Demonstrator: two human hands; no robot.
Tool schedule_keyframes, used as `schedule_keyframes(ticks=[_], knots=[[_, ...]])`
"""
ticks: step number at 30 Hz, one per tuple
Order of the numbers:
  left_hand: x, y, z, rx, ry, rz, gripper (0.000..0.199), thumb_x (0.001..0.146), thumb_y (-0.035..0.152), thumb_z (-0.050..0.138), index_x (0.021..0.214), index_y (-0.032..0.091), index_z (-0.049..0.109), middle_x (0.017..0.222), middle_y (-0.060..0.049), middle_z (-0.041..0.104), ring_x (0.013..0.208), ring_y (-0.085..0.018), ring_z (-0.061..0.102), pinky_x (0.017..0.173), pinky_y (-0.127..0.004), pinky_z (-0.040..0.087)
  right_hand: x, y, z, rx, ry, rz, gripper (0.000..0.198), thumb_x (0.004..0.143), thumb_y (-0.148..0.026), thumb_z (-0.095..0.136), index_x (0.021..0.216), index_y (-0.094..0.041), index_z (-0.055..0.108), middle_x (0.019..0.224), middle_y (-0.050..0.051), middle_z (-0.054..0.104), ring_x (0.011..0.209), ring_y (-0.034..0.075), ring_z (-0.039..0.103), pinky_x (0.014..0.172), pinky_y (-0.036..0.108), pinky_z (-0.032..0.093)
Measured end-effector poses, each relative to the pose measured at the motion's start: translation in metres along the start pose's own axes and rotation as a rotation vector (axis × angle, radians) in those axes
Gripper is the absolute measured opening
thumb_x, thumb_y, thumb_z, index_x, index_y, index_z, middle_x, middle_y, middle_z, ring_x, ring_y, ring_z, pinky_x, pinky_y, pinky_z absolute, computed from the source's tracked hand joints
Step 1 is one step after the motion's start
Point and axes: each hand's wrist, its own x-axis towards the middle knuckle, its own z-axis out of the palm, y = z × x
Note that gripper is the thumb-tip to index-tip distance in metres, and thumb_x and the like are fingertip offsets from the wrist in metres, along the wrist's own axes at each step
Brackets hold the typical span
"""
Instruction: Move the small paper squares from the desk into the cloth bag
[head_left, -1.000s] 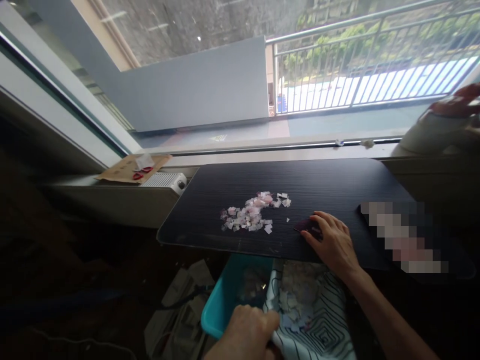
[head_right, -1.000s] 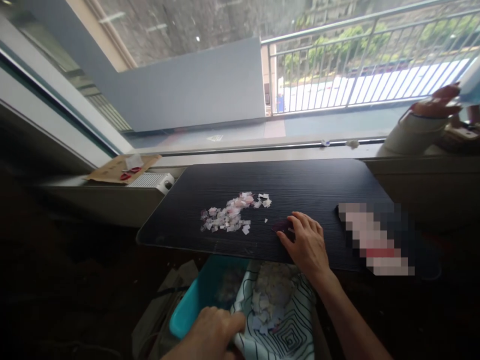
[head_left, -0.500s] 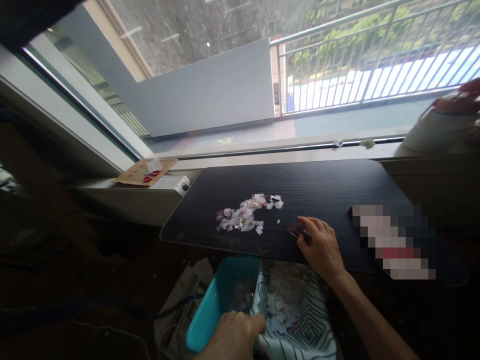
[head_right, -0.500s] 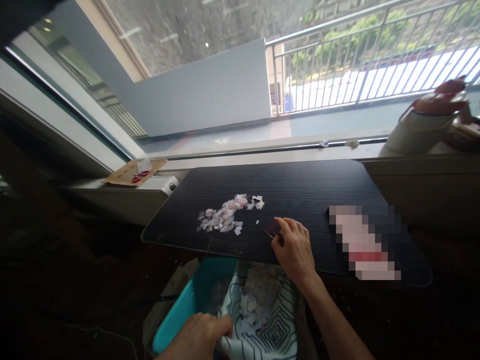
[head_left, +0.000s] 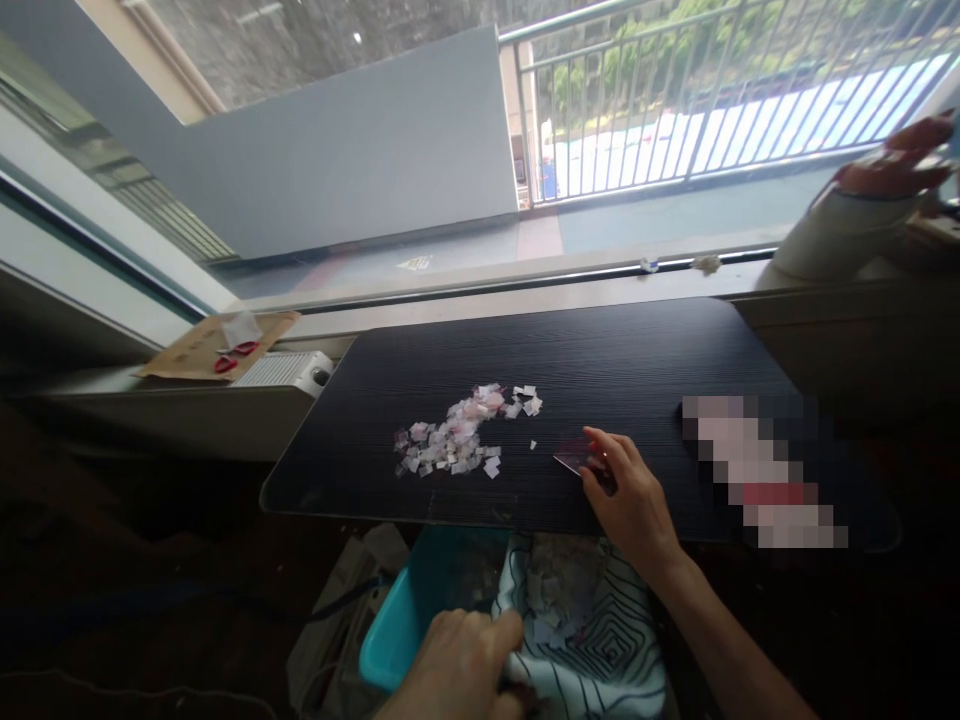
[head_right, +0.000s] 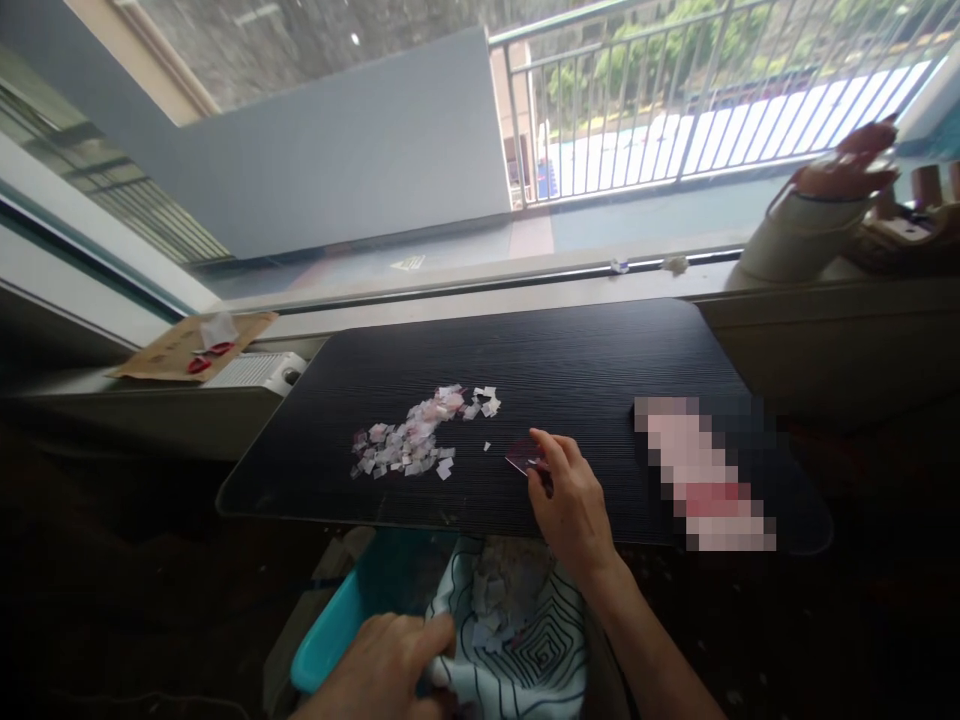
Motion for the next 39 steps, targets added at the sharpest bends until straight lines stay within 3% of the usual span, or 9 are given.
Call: schedule_keyframes(ticks=[4, 8, 11, 16, 22, 29, 34, 39], knots=[[0.006, 0.001, 0.001, 0.019, -0.016, 0.017, 0.017, 0.077, 0.031, 0.056, 0.091, 0.021, 0.058, 0.098, -0.008, 0.069, 0.097, -0.031, 0.062, 0.081, -0.038, 0.042, 0.002, -0.005, -0.004, -0.165, 0.022, -0.07, 0.041, 0.086, -0.018, 0.049, 0.127, -0.021, 0.05, 0.121, 0.013, 0.059, 0.112, 0.027, 0.054, 0.093, 0.046, 0.046], [0.01, -0.001, 0.003, 0.045, -0.034, 0.025, 0.019, 0.076, 0.031, 0.056, 0.092, 0.022, 0.057, 0.098, -0.008, 0.069, 0.097, -0.032, 0.062, 0.08, -0.038, 0.042, 0.016, 0.009, -0.036, -0.287, 0.097, -0.118, 0.038, 0.088, -0.016, 0.044, 0.126, -0.021, 0.051, 0.12, 0.012, 0.062, 0.118, 0.026, 0.052, 0.099, 0.045, 0.042], [0.013, -0.005, 0.002, 0.045, -0.05, 0.039, 0.02, 0.076, 0.031, 0.055, 0.094, 0.022, 0.057, 0.1, -0.007, 0.068, 0.097, -0.032, 0.061, 0.08, -0.038, 0.042, 0.032, 0.035, -0.067, -0.416, 0.235, -0.031, 0.038, 0.087, -0.012, 0.04, 0.119, -0.022, 0.058, 0.112, 0.01, 0.067, 0.118, 0.027, 0.053, 0.099, 0.048, 0.04], [0.019, -0.006, -0.001, 0.05, -0.078, 0.013, 0.023, 0.075, 0.031, 0.059, 0.097, 0.024, 0.058, 0.101, -0.006, 0.069, 0.096, -0.031, 0.062, 0.081, -0.037, 0.041, 0.046, 0.064, -0.087, -0.513, 0.168, 0.067, 0.041, 0.083, -0.01, 0.039, 0.116, -0.021, 0.061, 0.107, 0.009, 0.07, 0.119, 0.029, 0.053, 0.097, 0.051, 0.04], [0.022, -0.006, -0.003, 0.045, -0.101, 0.016, 0.021, 0.074, 0.028, 0.058, 0.094, 0.024, 0.058, 0.101, -0.006, 0.069, 0.097, -0.03, 0.062, 0.079, -0.035, 0.041, 0.033, 0.058, -0.096, -0.491, 0.158, 0.074, 0.032, 0.084, -0.012, 0.04, 0.1, -0.022, 0.065, 0.1, 0.006, 0.071, 0.104, 0.025, 0.062, 0.094, 0.045, 0.044], [0.023, -0.008, -0.002, 0.045, -0.092, 0.017, 0.02, 0.075, 0.031, 0.059, 0.093, 0.024, 0.058, 0.101, -0.005, 0.069, 0.098, -0.03, 0.062, 0.079, -0.034, 0.041, -0.011, 0.051, -0.13, -0.5, 0.228, 0.119, 0.023, 0.084, -0.022, 0.043, 0.09, -0.022, 0.066, 0.104, 0.012, 0.067, 0.1, 0.03, 0.062, 0.093, 0.052, 0.045], [0.021, -0.008, -0.003, 0.026, -0.093, 0.031, 0.018, 0.074, 0.028, 0.059, 0.092, 0.024, 0.059, 0.101, -0.005, 0.069, 0.097, -0.03, 0.062, 0.079, -0.035, 0.04, -0.041, 0.056, -0.133, -0.523, 0.226, 0.163, 0.019, 0.083, -0.024, 0.046, 0.084, -0.023, 0.065, 0.101, 0.01, 0.068, 0.095, 0.029, 0.063, 0.091, 0.052, 0.046], [0.014, -0.006, -0.002, 0.046, -0.033, 0.056, 0.018, 0.076, 0.03, 0.057, 0.093, 0.024, 0.059, 0.101, -0.005, 0.068, 0.098, -0.029, 0.061, 0.08, -0.036, 0.04, -0.005, 0.058, -0.118, -0.472, 0.228, 0.025, 0.025, 0.085, -0.017, 0.041, 0.094, -0.02, 0.065, 0.101, 0.01, 0.07, 0.104, 0.026, 0.063, 0.094, 0.047, 0.046]])
